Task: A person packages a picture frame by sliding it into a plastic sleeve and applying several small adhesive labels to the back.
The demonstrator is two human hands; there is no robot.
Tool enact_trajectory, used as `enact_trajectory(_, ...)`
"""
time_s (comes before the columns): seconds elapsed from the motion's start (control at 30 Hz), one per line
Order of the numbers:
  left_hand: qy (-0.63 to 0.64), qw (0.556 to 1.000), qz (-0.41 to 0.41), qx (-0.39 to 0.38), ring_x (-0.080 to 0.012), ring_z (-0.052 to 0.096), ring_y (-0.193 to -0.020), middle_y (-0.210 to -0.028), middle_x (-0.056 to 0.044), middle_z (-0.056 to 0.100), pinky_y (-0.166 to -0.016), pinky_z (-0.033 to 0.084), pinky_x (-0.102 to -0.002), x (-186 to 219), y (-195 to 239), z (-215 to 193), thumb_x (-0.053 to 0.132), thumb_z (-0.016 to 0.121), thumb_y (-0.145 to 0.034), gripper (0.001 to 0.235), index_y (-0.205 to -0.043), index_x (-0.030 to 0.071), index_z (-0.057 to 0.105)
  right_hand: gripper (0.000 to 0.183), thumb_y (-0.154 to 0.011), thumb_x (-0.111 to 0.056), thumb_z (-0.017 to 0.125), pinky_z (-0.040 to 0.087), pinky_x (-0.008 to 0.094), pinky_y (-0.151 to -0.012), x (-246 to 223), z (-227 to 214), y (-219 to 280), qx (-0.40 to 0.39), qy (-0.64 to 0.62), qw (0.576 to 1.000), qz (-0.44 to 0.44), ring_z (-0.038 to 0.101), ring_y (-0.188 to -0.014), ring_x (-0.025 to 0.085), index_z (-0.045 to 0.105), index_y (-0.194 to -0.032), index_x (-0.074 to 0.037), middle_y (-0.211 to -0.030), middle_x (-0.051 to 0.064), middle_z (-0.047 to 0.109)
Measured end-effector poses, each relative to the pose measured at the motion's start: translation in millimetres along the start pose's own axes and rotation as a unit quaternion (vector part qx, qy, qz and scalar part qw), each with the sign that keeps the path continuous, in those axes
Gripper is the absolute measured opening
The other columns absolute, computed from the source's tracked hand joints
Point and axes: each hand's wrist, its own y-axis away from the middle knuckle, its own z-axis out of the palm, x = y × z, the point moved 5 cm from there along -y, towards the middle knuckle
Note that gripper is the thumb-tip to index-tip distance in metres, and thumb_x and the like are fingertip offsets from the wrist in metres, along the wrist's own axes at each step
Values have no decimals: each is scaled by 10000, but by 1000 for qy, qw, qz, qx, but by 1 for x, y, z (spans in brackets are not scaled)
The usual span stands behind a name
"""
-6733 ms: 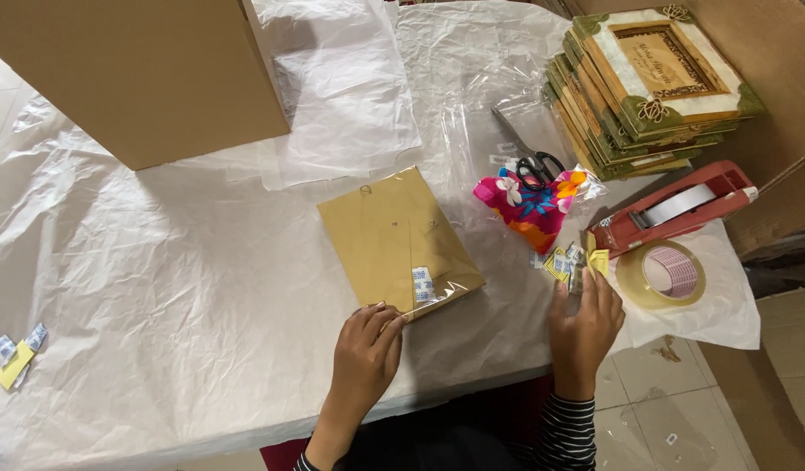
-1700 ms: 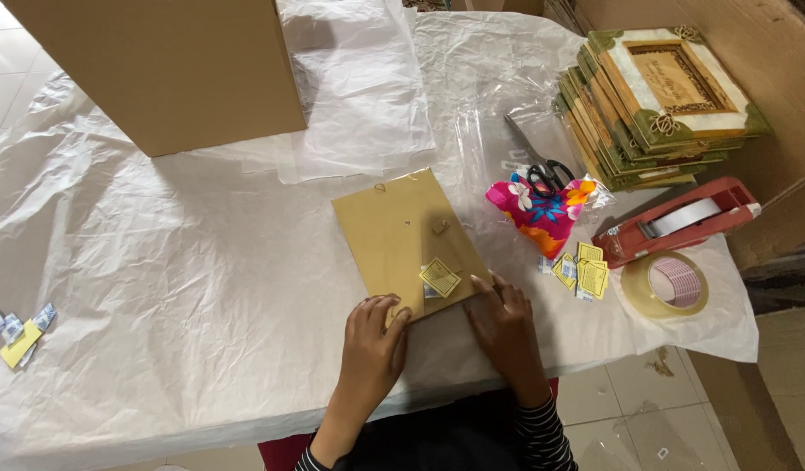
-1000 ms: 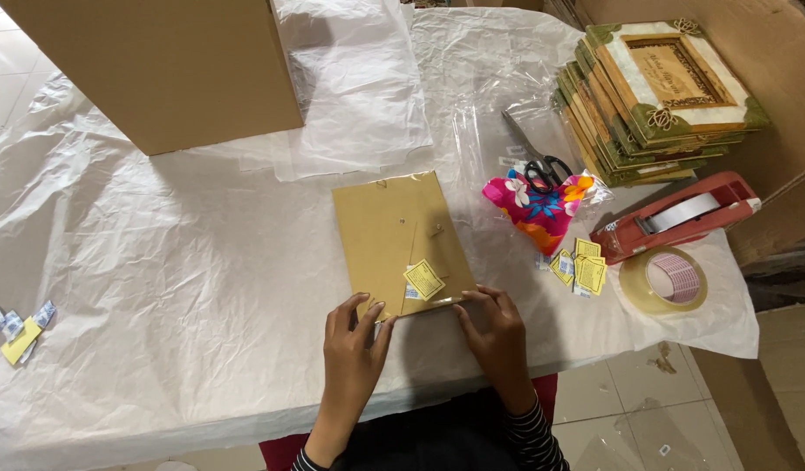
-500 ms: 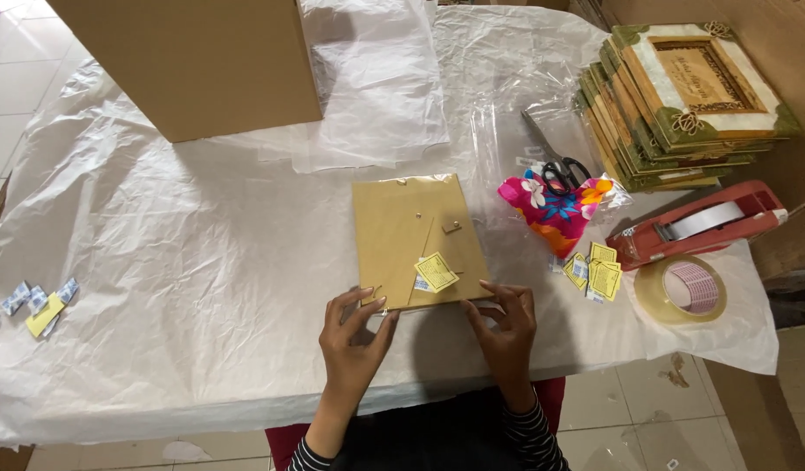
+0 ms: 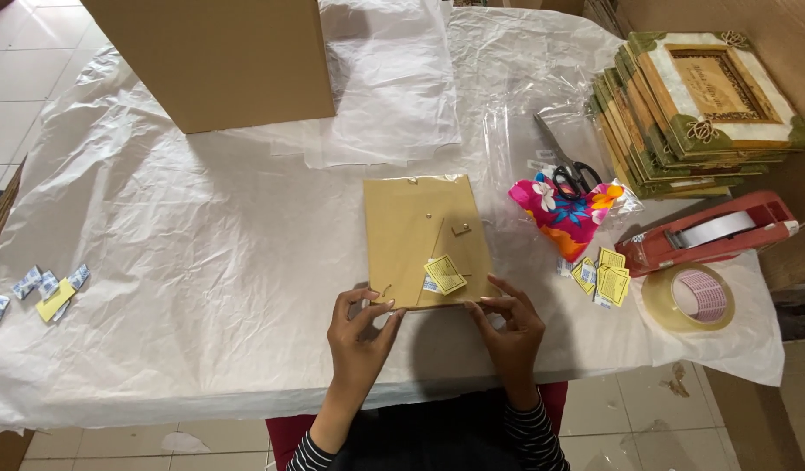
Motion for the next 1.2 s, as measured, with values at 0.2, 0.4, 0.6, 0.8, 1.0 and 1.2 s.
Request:
enact_trajectory(0.2,13,1000,20,10,-281,647,-1123,-1123,-87,564,-975,622,-413,4,-3,-2,66,828,-844,198,-1005,126,728,476,-687,-16,908,594,348,-862,-8,6,6,-57,81,986,-135,659,-1209,308,618,-1057,-89,-1253,170,673)
enact_trajectory(0.4,-6,999,46,24,-262,651,-1111,-1146,-104,585,-973,602,-416,13,-7,-7,111,822,-847,262,-1089,142,727,318,-864,30,802,591,400,-949,-27,6,5,-25,151,963,-223,686,-1108,298,644,-1123,-66,-1213,165,665)
enact_trajectory(0.6,-60,988,130,-64,-314,629,-1183,-1247,-182,551,-860,659,-334,46,-30,-24,3,764,-907,397,-1277,102,660,234,-914,2,802,580,375,-800,-75,-11,-19,1,205,916,-344,685,-931,283,658,-1095,-35,-1131,195,691)
enact_trajectory(0.8,-110,965,224,-84,-313,636,-1056,-1164,-204,599,-812,606,-346,86,-67,-43,10,704,-973,355,-1319,40,634,231,-882,-17,845,610,328,-750,-130,-30,-40,-15,198,903,-382,723,-894,251,720,-1077,-15,-1068,191,703)
enact_trajectory(1.0,-149,945,259,-135,-264,584,-891,-1171,-160,618,-749,575,-374,126,-99,-69,131,745,-973,425,-1376,125,611,244,-887,-92,874,603,342,-822,-163,-45,-64,-32,222,893,-390,742,-954,263,740,-1090,-71,-1054,143,716)
enact_trajectory(1.2,-200,931,272,-136,-242,563,-862,-1063,-81,640,-680,509,-353,155,-117,-76,189,748,-965,278,-1238,157,703,215,-877,-62,847,585,353,-871,-176,-41,-84,-96,174,917,-346,709,-939,230,739,-1063,-60,-1040,119,718)
